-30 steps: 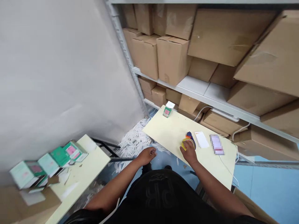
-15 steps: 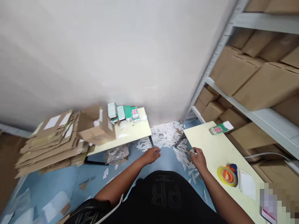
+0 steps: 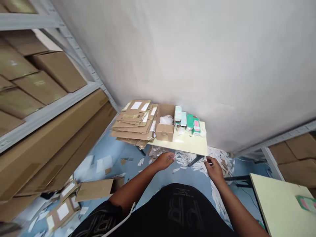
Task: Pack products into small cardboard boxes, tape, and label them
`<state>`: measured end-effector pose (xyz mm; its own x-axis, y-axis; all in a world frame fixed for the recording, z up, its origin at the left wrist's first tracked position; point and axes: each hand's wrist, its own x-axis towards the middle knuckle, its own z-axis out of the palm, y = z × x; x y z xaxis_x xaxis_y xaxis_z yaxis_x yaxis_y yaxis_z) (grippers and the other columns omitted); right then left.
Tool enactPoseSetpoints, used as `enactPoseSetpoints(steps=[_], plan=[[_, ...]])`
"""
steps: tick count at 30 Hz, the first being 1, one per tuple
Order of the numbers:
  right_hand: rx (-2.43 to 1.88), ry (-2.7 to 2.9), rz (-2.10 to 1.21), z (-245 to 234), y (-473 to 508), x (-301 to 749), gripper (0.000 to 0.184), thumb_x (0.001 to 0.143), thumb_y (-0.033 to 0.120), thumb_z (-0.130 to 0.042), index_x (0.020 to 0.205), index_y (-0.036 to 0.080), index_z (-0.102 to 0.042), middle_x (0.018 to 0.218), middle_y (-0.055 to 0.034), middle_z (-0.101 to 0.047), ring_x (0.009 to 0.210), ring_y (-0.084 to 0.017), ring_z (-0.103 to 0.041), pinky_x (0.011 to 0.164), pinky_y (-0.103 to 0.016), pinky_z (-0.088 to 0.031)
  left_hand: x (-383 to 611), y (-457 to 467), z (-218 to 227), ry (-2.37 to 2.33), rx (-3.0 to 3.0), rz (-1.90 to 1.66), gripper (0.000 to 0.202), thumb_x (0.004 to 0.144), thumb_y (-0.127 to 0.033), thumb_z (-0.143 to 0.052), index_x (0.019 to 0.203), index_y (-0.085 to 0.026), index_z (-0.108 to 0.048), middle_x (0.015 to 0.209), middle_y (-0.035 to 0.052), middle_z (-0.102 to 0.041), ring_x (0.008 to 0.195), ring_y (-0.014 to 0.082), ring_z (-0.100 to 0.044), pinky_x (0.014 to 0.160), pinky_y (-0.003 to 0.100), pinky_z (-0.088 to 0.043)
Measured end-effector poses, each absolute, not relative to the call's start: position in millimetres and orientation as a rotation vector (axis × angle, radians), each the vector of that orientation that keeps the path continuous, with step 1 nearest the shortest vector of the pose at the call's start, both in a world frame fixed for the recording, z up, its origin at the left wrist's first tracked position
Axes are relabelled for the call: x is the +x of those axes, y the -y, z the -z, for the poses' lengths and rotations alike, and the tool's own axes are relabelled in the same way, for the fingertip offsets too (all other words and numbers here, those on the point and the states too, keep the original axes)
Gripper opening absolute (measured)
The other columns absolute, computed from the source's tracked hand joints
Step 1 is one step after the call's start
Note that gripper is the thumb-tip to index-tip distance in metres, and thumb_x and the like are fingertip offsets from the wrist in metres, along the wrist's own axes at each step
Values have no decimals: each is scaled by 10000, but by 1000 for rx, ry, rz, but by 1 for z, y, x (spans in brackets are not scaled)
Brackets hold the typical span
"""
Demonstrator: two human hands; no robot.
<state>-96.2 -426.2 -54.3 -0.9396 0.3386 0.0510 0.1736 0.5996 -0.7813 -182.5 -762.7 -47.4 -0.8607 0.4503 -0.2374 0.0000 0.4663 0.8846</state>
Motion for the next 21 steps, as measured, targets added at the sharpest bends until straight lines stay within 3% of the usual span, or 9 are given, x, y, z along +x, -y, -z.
enactPoseSetpoints(steps=[4, 12, 16, 21], plan=[[-342, 2669, -1349, 45, 462, -145, 336, 847, 564, -591, 923, 257, -703, 1015, -97, -738, 985, -318, -693, 893, -463, -557, -196, 806, 43, -2381, 196, -1482, 337, 846, -359, -624, 1111, -170, -714, 1099, 91, -764, 1019, 240, -706, 943, 346, -537], [105, 2695, -1411, 4, 536, -277, 312, 863, 548, -585, 920, 267, -707, 1006, -81, -750, 938, -292, -690, 829, -412, -549, -264, 892, 9, -2733, -192, -1476, 269, 893, -334, -570, 1068, -202, -726, 1033, 42, -768, 951, 211, -694, 883, 303, -528], [426, 2709, -1491, -23, 586, -347, 326, 889, 526, -563, 946, 251, -728, 968, -79, -752, 896, -269, -685, 823, -393, -544, -309, 935, -6, -2890, -377, -1248, 268, 868, -312, -607, 1084, -199, -718, 1087, 59, -756, 979, 221, -687, 884, 306, -514], [771, 2824, -1620, -46, 674, -423, 373, 878, 488, -597, 1127, 238, -719, 1017, -59, -767, 901, -242, -702, 827, -359, -537, -357, 992, -16, -2934, -524, -1037, 279, 855, -282, -626, 1106, -197, -714, 1100, 66, -757, 1003, 225, -692, 878, 296, -509]])
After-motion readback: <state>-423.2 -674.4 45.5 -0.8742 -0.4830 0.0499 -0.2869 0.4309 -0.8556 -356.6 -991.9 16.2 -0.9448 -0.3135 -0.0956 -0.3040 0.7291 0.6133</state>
